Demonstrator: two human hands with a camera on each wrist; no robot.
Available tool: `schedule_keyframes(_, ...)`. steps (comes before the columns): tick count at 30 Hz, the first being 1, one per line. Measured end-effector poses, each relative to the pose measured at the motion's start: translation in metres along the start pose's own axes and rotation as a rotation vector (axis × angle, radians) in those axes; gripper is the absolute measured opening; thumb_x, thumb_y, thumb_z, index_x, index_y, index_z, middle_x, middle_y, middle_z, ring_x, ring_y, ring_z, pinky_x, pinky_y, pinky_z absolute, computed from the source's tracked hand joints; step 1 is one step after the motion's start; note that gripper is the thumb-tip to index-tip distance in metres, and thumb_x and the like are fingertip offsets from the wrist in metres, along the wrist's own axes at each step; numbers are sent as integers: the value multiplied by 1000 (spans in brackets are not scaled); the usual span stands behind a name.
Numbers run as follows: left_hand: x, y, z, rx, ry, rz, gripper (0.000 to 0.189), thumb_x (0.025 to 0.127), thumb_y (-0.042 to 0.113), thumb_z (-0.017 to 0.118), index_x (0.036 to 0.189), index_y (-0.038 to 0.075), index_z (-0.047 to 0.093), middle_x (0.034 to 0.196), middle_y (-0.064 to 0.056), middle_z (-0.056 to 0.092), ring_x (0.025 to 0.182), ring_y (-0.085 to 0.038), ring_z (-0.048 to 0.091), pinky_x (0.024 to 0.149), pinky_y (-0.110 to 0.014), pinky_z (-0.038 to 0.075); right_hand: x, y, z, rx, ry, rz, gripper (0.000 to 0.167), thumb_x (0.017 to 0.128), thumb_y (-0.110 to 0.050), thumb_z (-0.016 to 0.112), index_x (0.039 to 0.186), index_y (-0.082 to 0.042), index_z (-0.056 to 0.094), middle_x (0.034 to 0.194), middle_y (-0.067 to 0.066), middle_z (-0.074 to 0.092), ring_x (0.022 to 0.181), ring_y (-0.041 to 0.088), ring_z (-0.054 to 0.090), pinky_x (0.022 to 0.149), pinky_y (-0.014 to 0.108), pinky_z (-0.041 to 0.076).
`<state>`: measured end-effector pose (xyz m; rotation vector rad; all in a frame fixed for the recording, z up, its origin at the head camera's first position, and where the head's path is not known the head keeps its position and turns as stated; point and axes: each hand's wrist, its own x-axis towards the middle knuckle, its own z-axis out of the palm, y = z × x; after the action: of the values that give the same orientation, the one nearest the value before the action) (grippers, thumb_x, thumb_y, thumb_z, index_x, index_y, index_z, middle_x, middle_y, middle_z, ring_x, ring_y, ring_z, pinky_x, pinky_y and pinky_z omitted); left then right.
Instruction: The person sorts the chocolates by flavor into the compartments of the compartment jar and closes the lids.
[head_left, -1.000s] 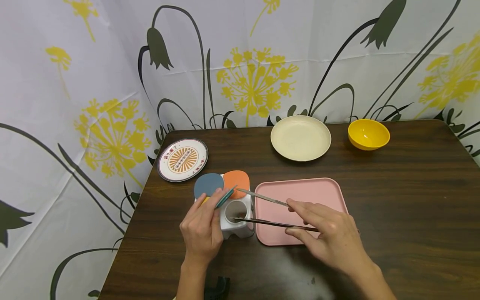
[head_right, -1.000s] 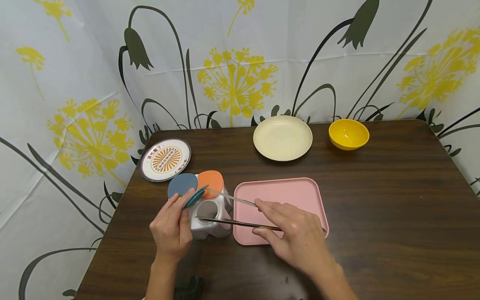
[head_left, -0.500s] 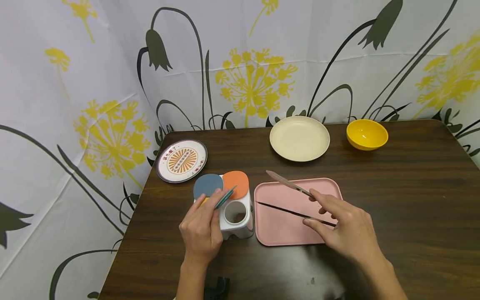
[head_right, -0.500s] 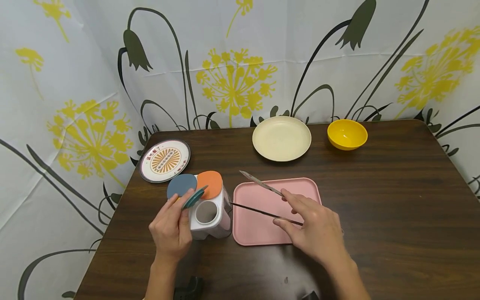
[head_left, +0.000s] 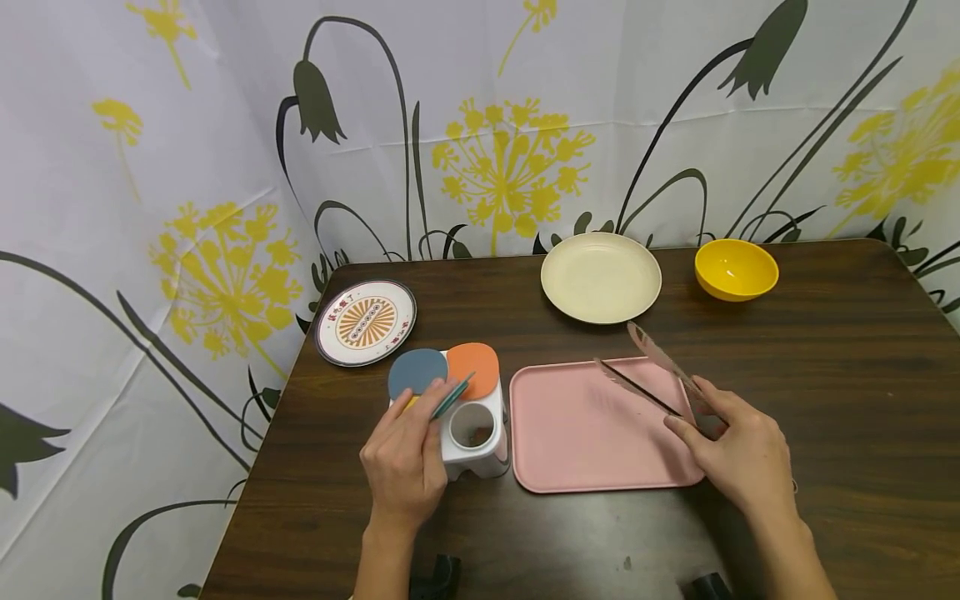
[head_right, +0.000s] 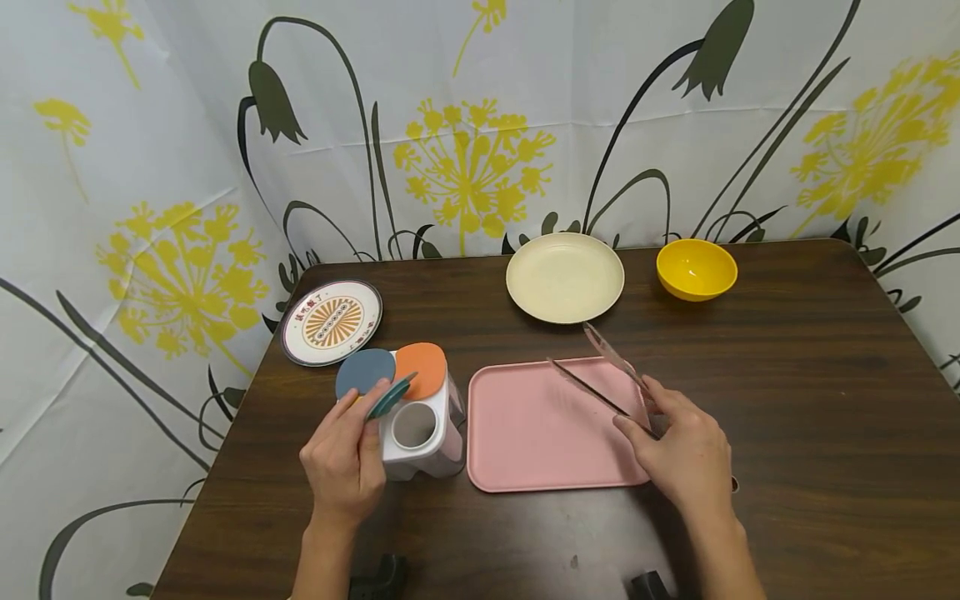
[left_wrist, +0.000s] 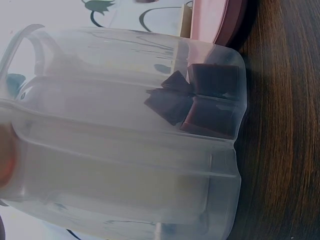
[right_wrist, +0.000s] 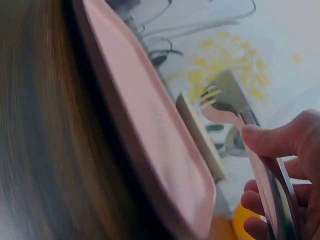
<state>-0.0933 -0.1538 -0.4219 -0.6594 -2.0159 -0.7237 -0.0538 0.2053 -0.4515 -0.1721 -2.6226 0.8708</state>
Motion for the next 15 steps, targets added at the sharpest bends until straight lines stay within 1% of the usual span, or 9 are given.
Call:
schedule_keyframes(3, 0, 0, 0, -2, 0, 0, 37, 102, 21, 41, 117, 1, 69, 107, -6, 73, 92, -23, 72, 92, -44, 52, 0, 13, -5, -2, 13, 79, 62, 77, -32, 83, 129, -4, 64, 96, 17, 72, 67, 30, 66, 60, 46, 46)
schedule_keyframes(7, 0, 0, 0, -1, 5, 3, 37, 102, 21, 41, 117, 1, 69, 107, -7, 73, 91, -23, 72, 92, -44, 52, -1, 28, -12, -12, 15, 187, 65, 79, -36, 81, 132, -3, 61, 99, 23, 70, 79, 41, 67, 70, 54, 47)
schedule_keyframes(12, 1, -1, 1, -2, 23, 19, 36, 102, 21, 43, 117, 1, 69, 106, -7, 74, 91, -23, 72, 91, -44, 52, -5, 44, -16, -38, 0, 294, 67, 81, -41, 78, 135, -6, 59, 105, 26, 68, 100, 53, 58, 84, 61, 41)
schedule_keyframes(15, 1, 0, 1, -3, 20, 18, 35, 102, 20, 43, 117, 1, 69, 106, -6, 74, 91, -22, 72, 91, -44, 52, -7, 50, -18, -62, -8, 340, 67, 82, -43, 76, 136, -7, 59, 109, 25, 68, 107, 56, 53, 88, 62, 39)
